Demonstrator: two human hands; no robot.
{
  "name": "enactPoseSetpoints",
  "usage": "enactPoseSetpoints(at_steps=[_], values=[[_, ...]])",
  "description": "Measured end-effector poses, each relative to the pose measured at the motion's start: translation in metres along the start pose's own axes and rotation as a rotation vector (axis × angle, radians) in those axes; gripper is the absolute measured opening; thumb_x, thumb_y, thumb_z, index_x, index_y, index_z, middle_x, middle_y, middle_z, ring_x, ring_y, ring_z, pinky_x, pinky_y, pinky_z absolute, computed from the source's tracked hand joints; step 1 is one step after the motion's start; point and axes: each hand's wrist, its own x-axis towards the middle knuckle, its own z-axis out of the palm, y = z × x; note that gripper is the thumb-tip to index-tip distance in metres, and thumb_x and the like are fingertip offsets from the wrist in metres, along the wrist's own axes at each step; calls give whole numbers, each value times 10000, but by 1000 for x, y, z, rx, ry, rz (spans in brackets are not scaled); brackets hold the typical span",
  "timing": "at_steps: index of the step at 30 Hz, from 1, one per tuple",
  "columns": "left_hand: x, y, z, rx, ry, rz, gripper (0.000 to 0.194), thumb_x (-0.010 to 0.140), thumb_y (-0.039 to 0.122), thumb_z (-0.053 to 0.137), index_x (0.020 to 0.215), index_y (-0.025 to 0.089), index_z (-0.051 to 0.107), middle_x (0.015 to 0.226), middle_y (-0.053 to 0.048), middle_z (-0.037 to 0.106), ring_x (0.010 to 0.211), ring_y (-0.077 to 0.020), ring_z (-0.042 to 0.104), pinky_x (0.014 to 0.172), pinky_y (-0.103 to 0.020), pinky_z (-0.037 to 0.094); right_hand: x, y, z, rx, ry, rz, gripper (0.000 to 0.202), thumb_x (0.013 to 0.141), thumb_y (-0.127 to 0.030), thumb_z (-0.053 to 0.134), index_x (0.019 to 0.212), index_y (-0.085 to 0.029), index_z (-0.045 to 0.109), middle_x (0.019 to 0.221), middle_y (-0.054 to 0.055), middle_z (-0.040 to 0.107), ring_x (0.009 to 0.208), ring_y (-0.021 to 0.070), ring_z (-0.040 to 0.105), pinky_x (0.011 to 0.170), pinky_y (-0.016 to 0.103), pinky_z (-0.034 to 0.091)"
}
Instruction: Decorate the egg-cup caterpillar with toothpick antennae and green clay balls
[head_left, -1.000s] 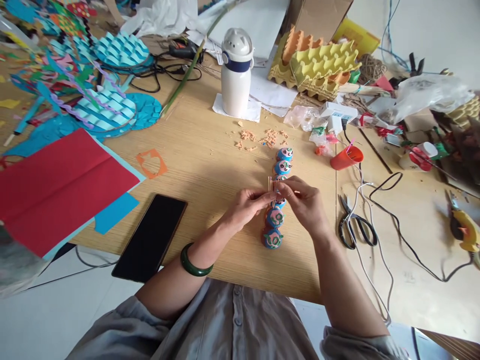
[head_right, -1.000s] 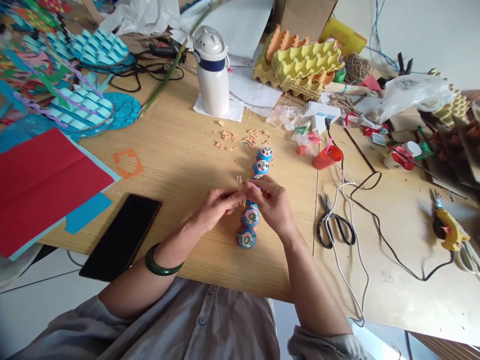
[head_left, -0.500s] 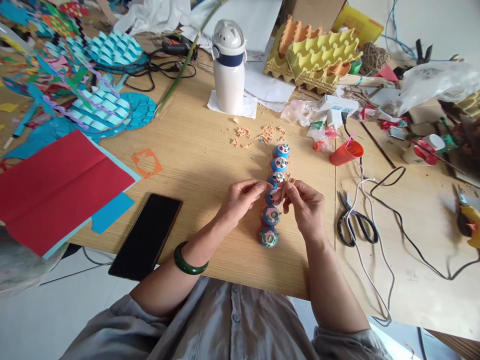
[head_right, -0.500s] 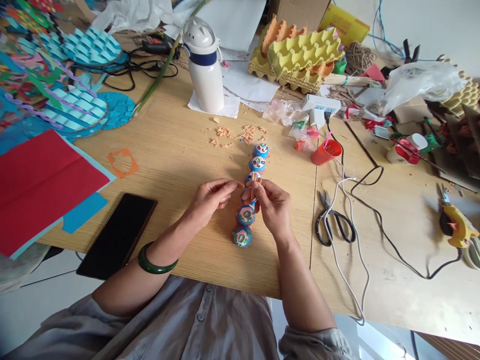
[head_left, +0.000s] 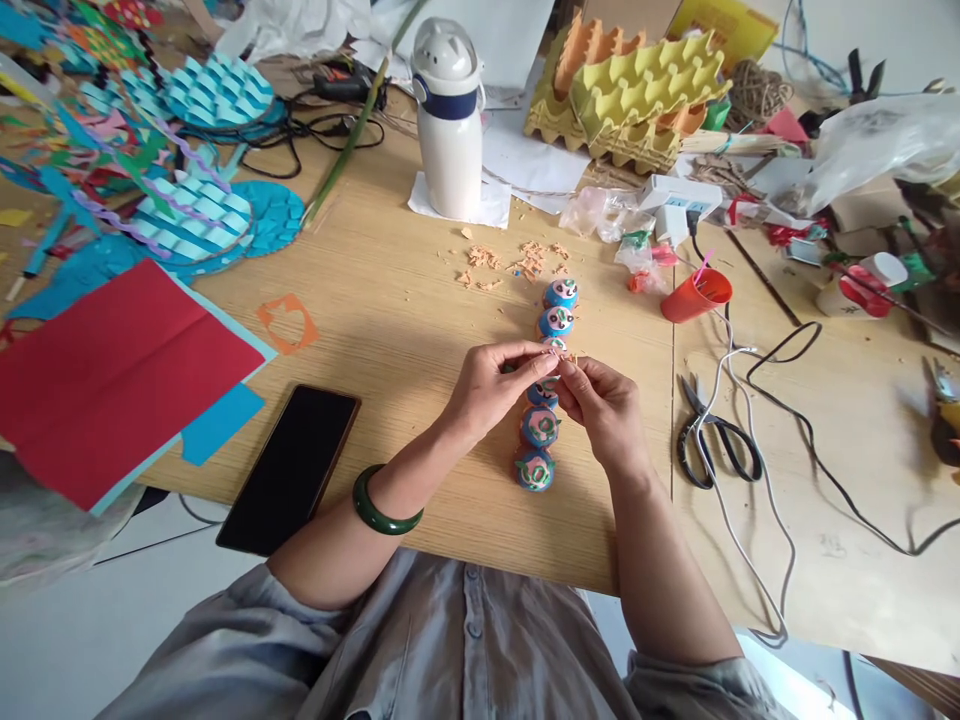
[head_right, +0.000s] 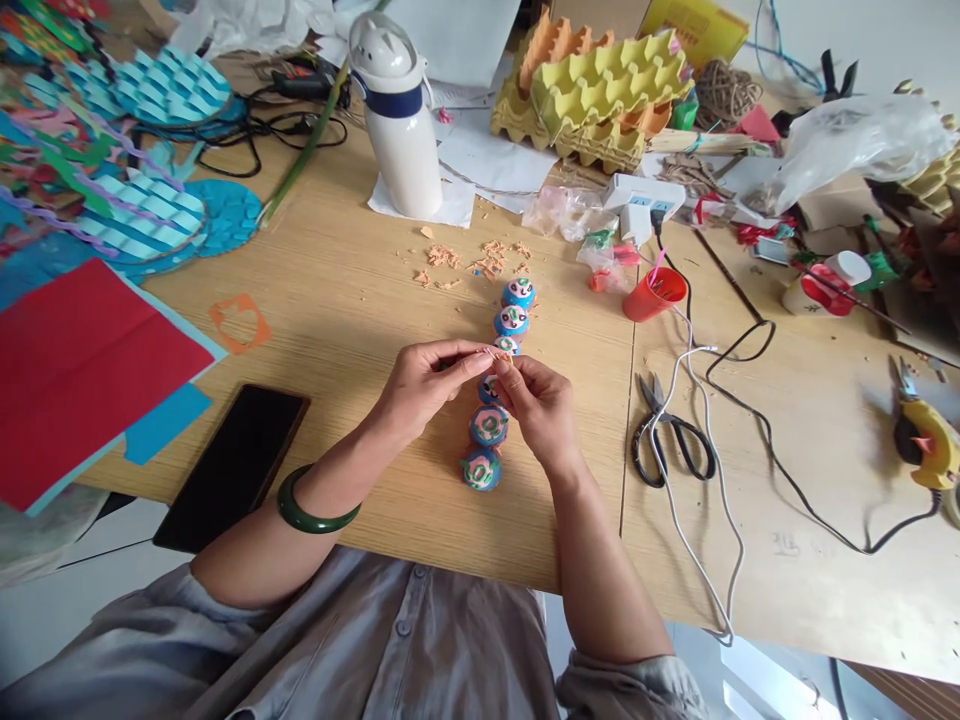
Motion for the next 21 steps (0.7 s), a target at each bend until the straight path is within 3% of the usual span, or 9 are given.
enactPoseSetpoints(at_steps=[11,16,21], values=[[2,-5,-2,-50,56,-62,296,717,420,836,835,150,807,756,-30,752,629,-90,573,547,-196,442,0,8,4,-81,65,-110,447,836,-569,725,678,-165,621,560,-51,462,499,52,345,463,236,241],[2,-9,-4,9,84,-29,283,756,423,806,835,151,804,775,-33,752,692,-107,598,626,-207,475,1,12,5,-124,118,-123,431,854,-577,702,745,-162,661,549,-56,436,503,61,342,466,236,246],[1,-11,-4,-13,97,-68,244,768,385,789,834,151,807,724,-19,714,614,-85,521,562,-204,427,2,16,3,-102,127,-107,427,839,-581,715,780,-160,678,565,-59,417,506,61,334,459,231,247]])
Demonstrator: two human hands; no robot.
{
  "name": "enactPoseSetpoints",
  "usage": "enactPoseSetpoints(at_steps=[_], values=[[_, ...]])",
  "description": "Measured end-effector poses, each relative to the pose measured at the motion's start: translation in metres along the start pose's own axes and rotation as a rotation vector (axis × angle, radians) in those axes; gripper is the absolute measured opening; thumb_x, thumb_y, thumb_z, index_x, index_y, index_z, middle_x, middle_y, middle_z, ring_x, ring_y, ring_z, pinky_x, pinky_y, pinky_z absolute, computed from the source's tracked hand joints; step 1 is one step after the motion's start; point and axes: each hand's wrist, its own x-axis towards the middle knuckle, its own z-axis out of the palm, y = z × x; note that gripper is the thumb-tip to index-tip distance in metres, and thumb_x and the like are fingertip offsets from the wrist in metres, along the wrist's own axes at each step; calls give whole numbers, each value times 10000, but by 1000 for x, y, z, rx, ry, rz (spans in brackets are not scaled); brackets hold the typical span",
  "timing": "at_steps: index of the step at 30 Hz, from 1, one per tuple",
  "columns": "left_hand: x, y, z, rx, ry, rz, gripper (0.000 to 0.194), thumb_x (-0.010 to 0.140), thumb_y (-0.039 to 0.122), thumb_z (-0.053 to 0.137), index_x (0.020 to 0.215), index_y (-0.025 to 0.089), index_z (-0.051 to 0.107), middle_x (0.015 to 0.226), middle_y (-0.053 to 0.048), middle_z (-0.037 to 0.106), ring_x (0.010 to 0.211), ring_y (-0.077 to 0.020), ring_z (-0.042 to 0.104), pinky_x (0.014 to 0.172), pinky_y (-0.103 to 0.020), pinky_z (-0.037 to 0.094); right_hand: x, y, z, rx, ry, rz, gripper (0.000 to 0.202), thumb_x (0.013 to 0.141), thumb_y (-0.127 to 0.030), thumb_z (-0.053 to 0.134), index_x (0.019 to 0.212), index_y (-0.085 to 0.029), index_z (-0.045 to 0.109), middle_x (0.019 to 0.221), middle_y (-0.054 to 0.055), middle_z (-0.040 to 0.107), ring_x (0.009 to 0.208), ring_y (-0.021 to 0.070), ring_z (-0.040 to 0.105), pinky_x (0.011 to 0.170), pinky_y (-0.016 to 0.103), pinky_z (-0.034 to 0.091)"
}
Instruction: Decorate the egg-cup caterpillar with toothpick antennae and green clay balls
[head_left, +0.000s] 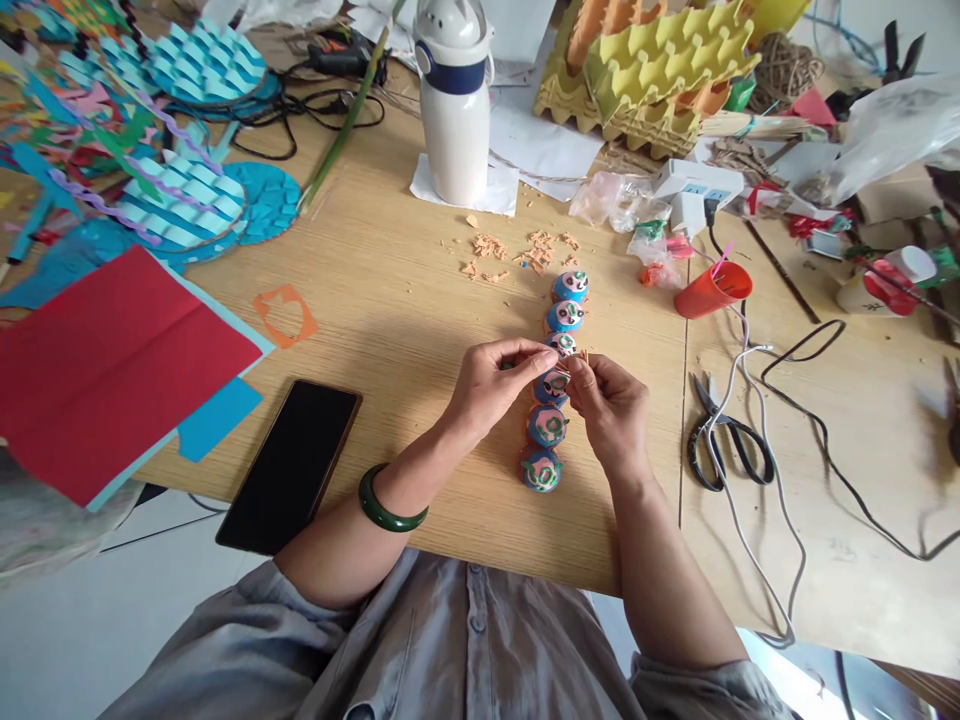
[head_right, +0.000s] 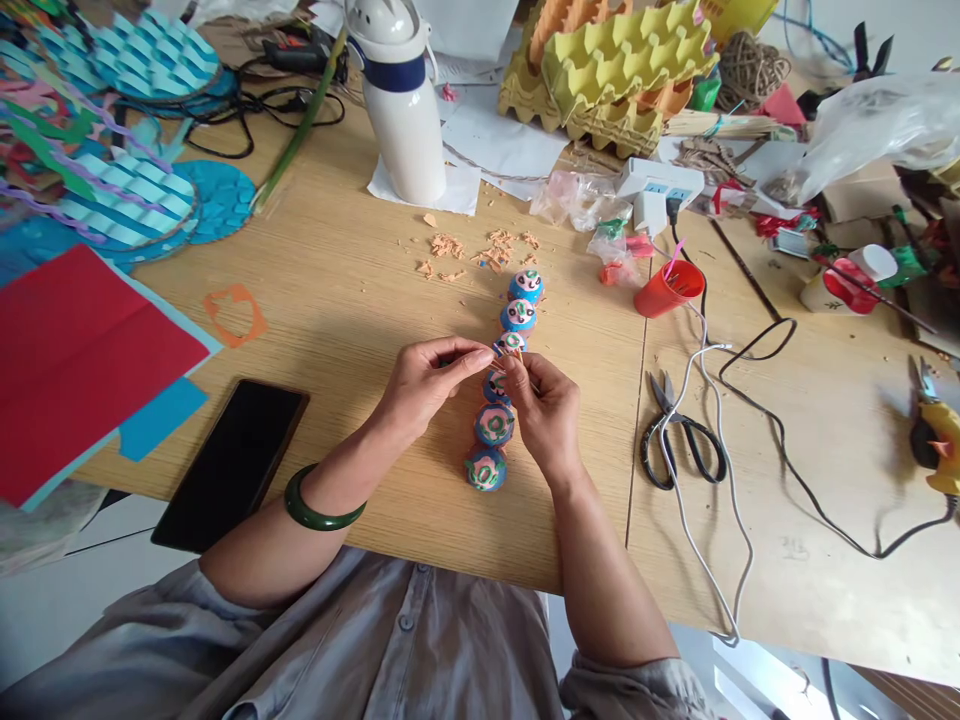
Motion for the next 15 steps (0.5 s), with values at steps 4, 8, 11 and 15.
enactPoseSetpoints(at_steps=[4,8,11,15], values=[[1,-1,-1,-20,-22,5,252,755,372,798,893,163,821,647,8,633,585,-79,448,538,-206,396,-1,-2,-1,-43,-13,-35,405,852,-559,707,771,-164,679,580,-45,461,527,71,365,475,234,280],[4,-4,-6,50,-63,80,264,763,396,795,875,158,816,658,3,621,630,-93,461,581,-215,407,-3,-5,-2,-84,-60,-77,370,873,-516,697,765,-163,684,606,-34,487,557,77,387,503,234,314],[5,-3,-11,124,-91,114,260,797,396,753,860,149,803,666,-2,632,627,-95,464,585,-220,396,-3,-5,-3,-99,-104,-80,355,889,-490,685,779,-153,695,614,-36,476,556,72,365,505,233,310],[4,3,-14,313,-53,196,162,777,297,722,775,145,780,595,25,577,577,-81,424,557,-213,362,-3,-5,-5,-151,-141,-90,313,908,-432,672,815,-137,717,602,-45,445,551,64,329,502,230,284]])
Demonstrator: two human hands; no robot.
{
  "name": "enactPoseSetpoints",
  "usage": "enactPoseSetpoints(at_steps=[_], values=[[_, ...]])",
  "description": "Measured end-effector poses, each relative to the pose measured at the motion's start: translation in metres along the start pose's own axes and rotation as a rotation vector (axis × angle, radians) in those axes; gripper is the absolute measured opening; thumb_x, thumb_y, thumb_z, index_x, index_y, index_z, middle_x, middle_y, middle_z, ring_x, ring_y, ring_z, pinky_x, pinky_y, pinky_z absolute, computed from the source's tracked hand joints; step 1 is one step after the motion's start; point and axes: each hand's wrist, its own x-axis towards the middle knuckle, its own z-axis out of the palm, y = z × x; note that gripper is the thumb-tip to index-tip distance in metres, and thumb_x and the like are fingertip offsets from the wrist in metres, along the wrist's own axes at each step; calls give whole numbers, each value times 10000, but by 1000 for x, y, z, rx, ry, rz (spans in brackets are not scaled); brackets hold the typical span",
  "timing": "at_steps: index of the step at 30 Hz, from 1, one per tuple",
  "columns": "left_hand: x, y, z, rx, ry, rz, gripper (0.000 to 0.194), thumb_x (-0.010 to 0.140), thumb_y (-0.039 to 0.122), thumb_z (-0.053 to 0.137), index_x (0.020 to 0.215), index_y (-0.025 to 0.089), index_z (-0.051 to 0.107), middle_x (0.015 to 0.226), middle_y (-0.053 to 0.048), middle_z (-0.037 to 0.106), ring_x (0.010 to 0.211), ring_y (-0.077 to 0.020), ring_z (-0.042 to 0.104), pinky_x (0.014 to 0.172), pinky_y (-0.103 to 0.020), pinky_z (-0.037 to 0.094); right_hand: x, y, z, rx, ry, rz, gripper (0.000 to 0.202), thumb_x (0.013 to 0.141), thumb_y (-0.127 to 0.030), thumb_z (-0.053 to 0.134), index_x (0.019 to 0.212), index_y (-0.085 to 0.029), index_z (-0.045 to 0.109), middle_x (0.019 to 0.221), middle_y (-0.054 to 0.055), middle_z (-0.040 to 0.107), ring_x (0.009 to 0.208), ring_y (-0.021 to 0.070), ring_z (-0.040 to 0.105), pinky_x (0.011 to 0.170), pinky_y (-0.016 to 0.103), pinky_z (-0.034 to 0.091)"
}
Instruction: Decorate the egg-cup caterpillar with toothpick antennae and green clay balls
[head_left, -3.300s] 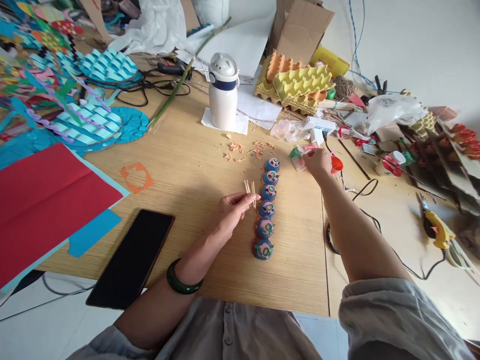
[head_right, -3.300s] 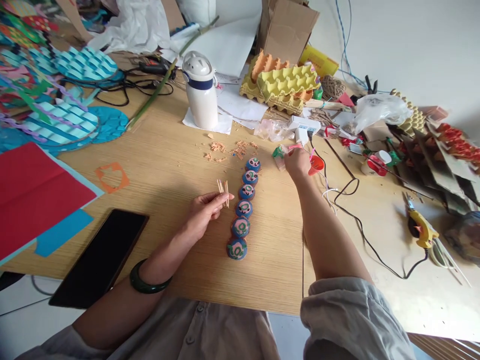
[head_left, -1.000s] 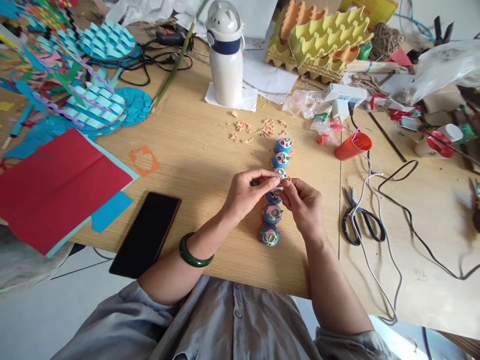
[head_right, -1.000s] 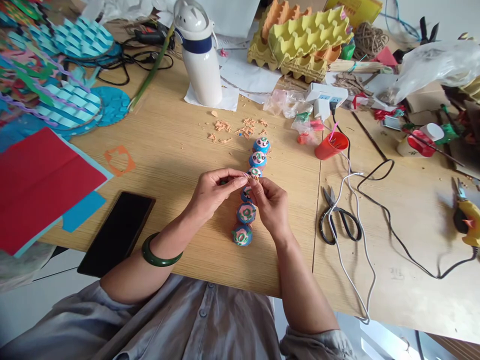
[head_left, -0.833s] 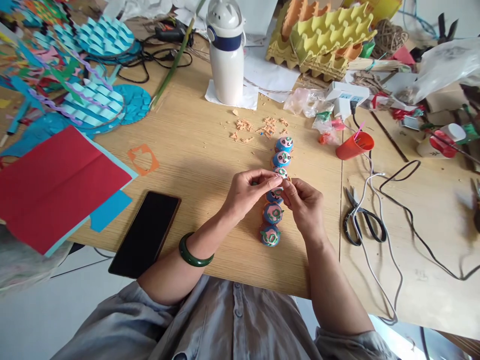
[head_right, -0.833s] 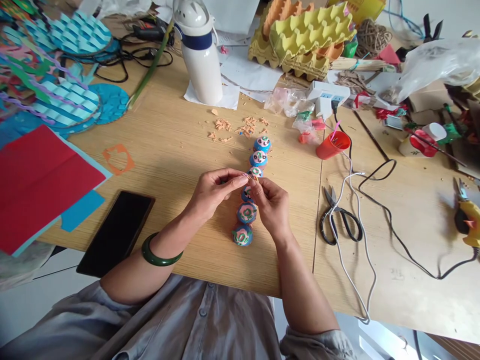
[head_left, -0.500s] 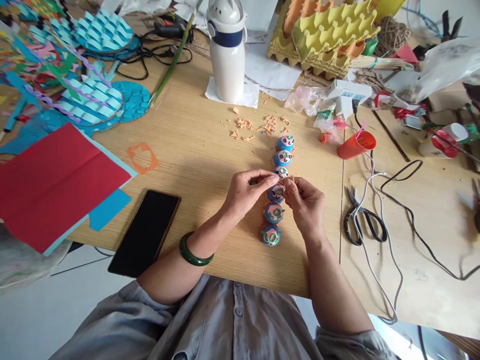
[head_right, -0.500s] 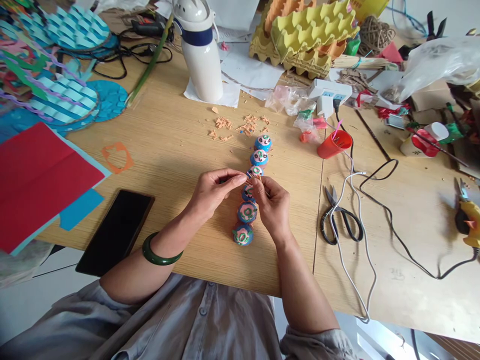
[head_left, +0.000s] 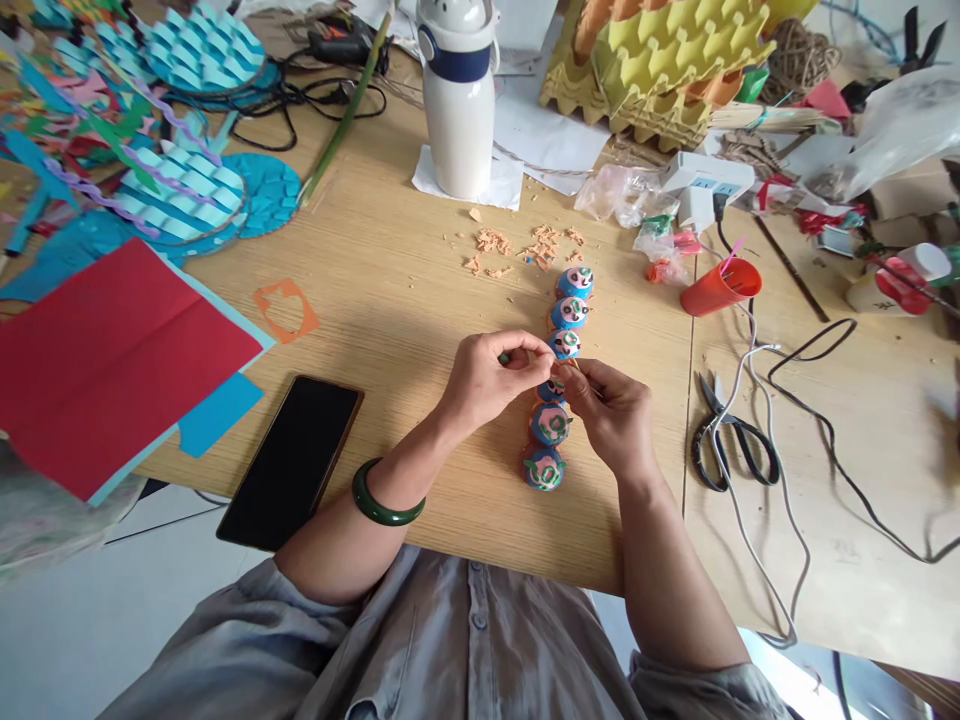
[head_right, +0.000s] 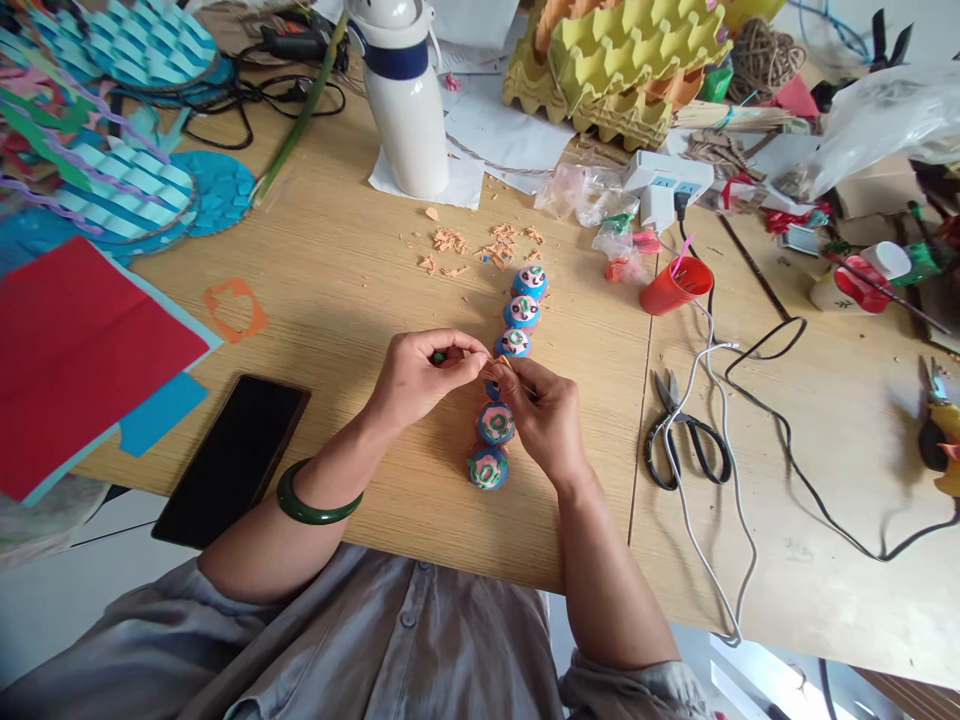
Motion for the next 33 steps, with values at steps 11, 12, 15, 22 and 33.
enactPoseSetpoints(at_steps=[11,12,15,22,33], values=[[1,-4,4,-219,168,-127,217,804,365,725,797,162,799,796,-47,763,654,-109,578,578,-222,426,1,2,4,96,34,125,407,852,-545,706,841,-140,740,552,-54,404,499,63,302,445,231,228],[2,-4,4,-232,175,-145,237,794,391,742,814,164,805,805,-52,766,654,-112,584,567,-224,421,2,2,4,138,42,156,423,827,-563,727,830,-140,736,537,-60,391,486,60,295,435,231,220],[2,-4,4,-256,128,-195,294,780,440,764,864,164,819,767,-49,749,634,-106,566,537,-225,393,5,1,3,253,61,221,458,760,-593,780,809,-141,725,509,-75,369,454,49,275,412,224,189],[0,-3,5,-292,-56,-269,382,745,534,797,815,159,810,625,-10,655,603,-102,542,540,-225,398,7,1,3,348,101,237,462,732,-575,816,845,-135,732,496,-84,373,428,37,283,397,207,163],[2,-10,2,-292,-54,-181,285,759,421,804,886,167,824,847,-54,778,769,-140,650,714,-241,508,5,-1,2,188,69,195,463,761,-594,784,699,-167,617,515,-54,475,463,49,367,418,204,260]])
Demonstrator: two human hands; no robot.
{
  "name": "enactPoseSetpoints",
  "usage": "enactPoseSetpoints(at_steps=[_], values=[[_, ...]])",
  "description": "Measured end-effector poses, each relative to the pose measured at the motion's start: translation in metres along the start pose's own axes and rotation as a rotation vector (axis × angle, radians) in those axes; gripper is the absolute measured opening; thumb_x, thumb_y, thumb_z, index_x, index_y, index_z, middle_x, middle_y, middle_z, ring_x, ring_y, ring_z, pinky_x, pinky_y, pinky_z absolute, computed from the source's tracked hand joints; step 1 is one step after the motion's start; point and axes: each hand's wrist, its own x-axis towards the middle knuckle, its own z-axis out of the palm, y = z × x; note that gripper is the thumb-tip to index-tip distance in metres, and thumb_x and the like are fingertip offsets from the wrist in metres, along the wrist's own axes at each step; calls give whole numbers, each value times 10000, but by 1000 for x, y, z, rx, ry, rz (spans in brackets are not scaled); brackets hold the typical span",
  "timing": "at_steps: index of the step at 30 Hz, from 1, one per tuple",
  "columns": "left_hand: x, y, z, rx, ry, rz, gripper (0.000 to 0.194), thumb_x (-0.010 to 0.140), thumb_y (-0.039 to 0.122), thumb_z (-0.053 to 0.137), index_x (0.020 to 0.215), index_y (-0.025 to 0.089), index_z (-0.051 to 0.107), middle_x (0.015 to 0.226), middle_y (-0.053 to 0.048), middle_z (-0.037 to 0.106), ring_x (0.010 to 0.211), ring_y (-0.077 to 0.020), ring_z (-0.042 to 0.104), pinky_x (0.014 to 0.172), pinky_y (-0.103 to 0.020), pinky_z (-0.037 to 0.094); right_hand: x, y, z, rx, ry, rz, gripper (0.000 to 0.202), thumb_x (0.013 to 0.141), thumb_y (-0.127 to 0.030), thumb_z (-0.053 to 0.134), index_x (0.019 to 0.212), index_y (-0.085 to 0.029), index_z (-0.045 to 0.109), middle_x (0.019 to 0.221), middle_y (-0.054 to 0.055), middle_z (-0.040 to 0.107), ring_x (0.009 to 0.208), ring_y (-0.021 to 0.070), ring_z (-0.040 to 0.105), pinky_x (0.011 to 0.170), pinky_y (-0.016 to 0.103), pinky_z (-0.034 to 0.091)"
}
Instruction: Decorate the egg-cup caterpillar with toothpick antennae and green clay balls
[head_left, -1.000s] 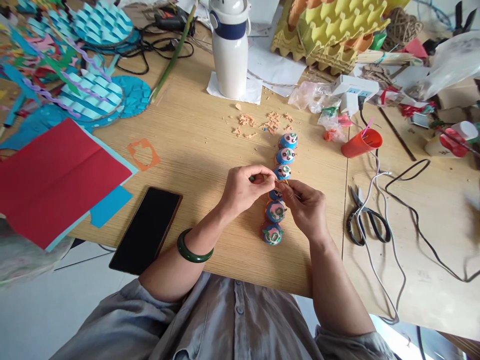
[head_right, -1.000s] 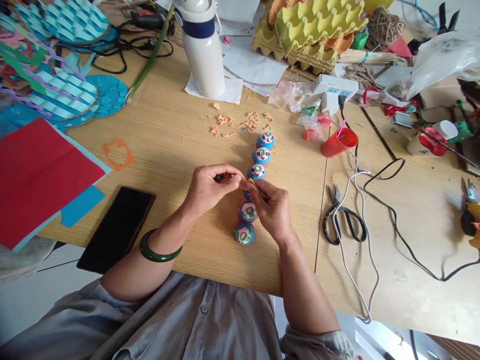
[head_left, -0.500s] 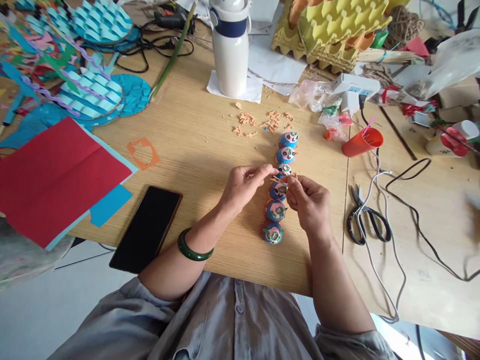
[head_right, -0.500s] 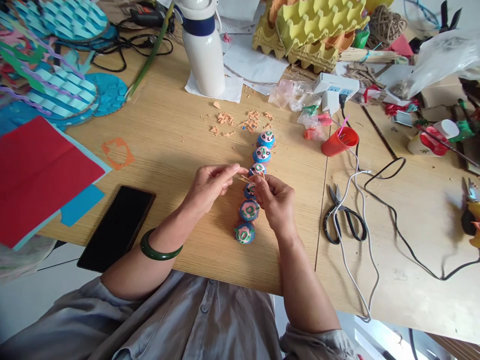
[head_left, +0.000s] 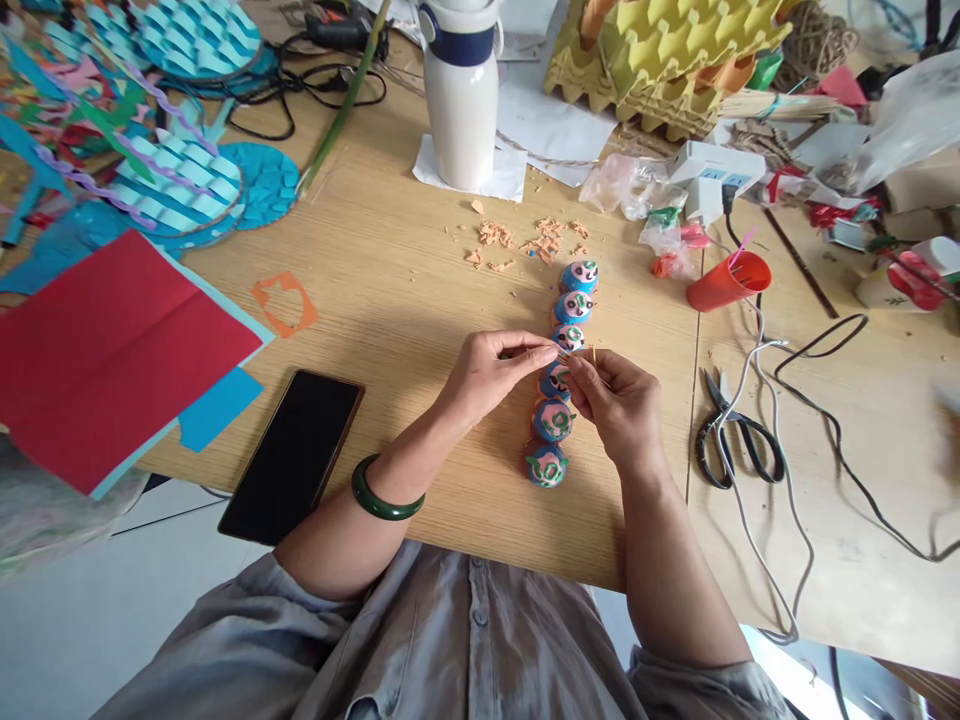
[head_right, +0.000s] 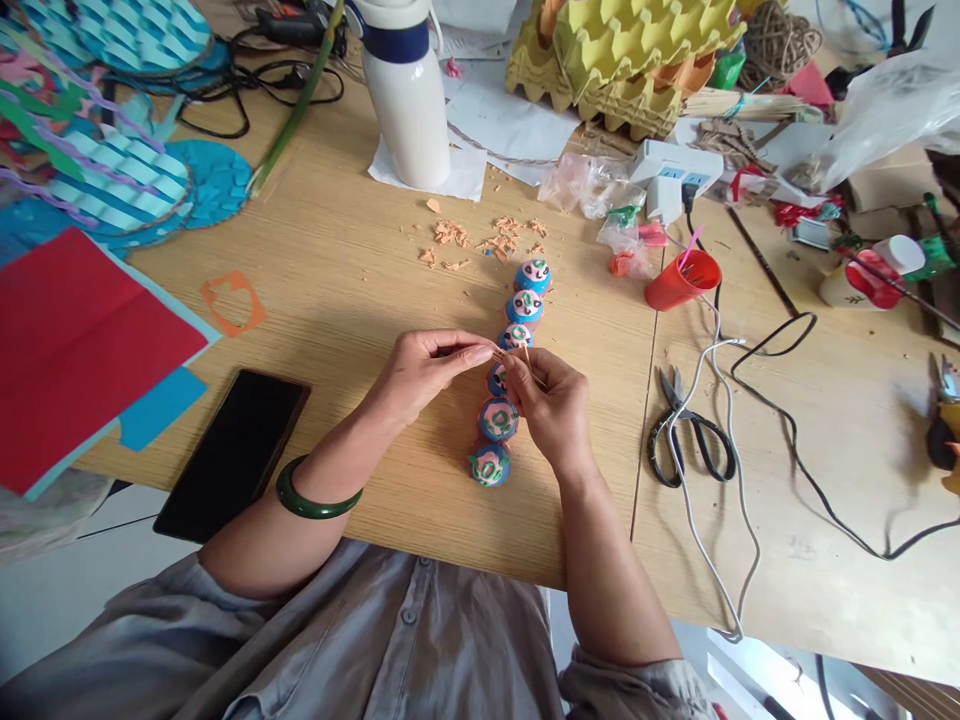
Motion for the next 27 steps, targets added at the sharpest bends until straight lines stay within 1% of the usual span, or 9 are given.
enactPoseSetpoints(at_steps=[2,4,7,11,17,19,23,25,27], values=[[-1,5,1,-44,-22,-41,240,763,372,795,894,174,829,831,-53,776,728,-127,640,660,-229,495,0,1,-1,2,13,-26,457,777,-594,770,701,-173,612,516,-54,479,462,51,378,422,204,266],[-2,8,1,-53,-19,-68,215,757,345,792,883,175,830,800,-49,767,679,-114,617,594,-218,463,0,1,-2,7,10,-34,451,781,-594,767,710,-176,613,516,-55,475,460,52,377,420,205,254],[-2,9,1,-42,1,-76,231,732,354,809,869,170,830,786,-52,763,648,-111,594,543,-214,428,0,1,-1,12,12,-41,448,779,-591,771,717,-175,619,516,-57,470,460,51,364,420,209,243],[-2,9,1,-24,8,-63,261,728,395,813,853,167,829,770,-51,757,635,-111,577,538,-219,416,-1,1,2,21,38,-35,443,770,-584,782,718,-174,619,516,-61,468,461,49,360,421,208,238],[-3,9,2,9,-29,-51,243,765,401,770,820,169,815,700,-24,714,622,-110,555,550,-225,414,-2,0,4,34,65,-5,458,773,-599,772,725,-178,600,522,-61,477,463,47,369,428,203,254],[-3,8,1,37,2,-43,236,783,396,747,817,169,806,692,-22,705,635,-117,564,556,-227,416,-2,0,4,16,72,-8,466,779,-611,762,726,-178,595,511,-62,474,450,46,355,418,206,243],[-1,6,0,37,118,-9,230,768,405,769,787,176,789,691,-17,703,652,-116,581,578,-228,429,-2,1,4,10,73,-27,456,807,-596,744,714,-184,574,517,-63,469,452,47,363,416,207,250],[-1,6,0,2,129,-23,237,748,405,791,778,170,792,688,-22,703,649,-114,580,569,-228,426,-1,2,4,26,79,-19,440,814,-582,745,721,-188,572,520,-67,457,454,49,367,414,206,249],[-1,7,1,-32,115,-57,251,744,409,797,786,162,800,686,-27,701,647,-112,576,551,-225,417,0,3,4,47,94,-8,431,809,-575,752,730,-191,574,515,-71,449,447,48,355,408,205,239]])
